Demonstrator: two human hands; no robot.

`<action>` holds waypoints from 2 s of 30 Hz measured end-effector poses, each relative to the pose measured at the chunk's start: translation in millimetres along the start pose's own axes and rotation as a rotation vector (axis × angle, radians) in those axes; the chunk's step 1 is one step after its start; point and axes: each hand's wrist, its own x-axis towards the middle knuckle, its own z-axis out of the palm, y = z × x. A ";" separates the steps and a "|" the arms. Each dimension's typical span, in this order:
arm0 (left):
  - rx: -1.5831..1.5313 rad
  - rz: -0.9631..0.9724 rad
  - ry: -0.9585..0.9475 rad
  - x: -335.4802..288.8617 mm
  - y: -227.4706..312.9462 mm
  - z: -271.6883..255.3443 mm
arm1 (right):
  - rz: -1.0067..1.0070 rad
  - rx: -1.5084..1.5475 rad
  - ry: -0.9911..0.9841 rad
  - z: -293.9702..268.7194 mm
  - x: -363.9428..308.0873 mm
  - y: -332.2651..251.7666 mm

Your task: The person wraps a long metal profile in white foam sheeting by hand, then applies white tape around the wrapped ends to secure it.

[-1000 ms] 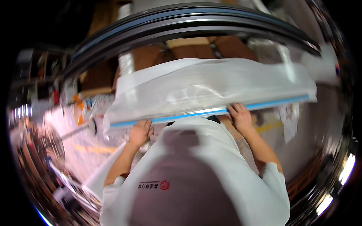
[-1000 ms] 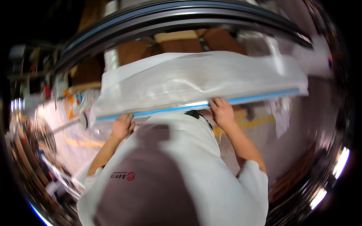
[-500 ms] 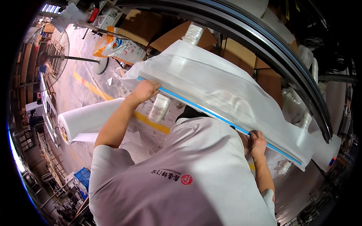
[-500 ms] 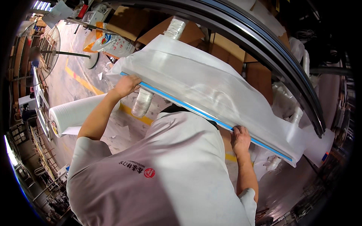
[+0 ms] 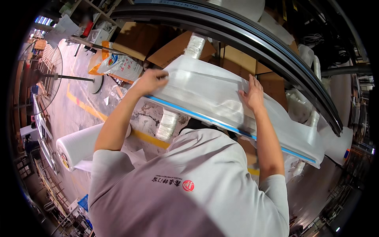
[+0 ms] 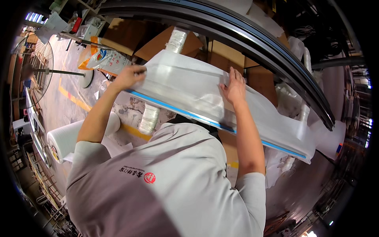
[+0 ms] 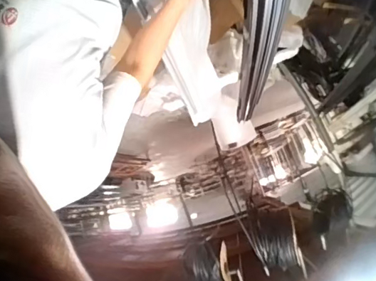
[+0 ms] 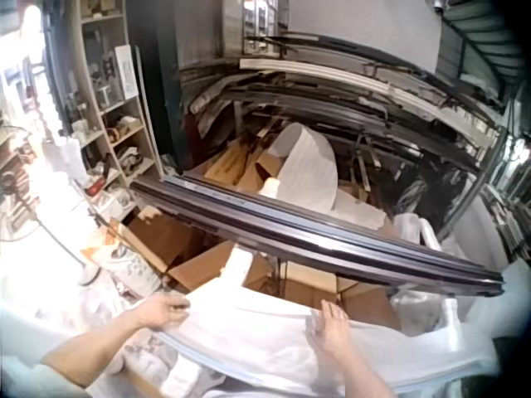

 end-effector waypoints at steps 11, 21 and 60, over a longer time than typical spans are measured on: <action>0.293 -0.096 -0.129 99.3 -98.3 25.2 | -0.171 -0.046 0.461 -40.3 32.2 -9.6; 0.474 -0.118 0.051 112.8 -86.2 -1.7 | -0.198 0.133 -0.543 -10.2 -53.8 -107.6; -0.161 -0.070 0.000 -38.8 -12.5 -134.7 | 0.032 0.585 -1.160 -30.9 -7.5 -97.0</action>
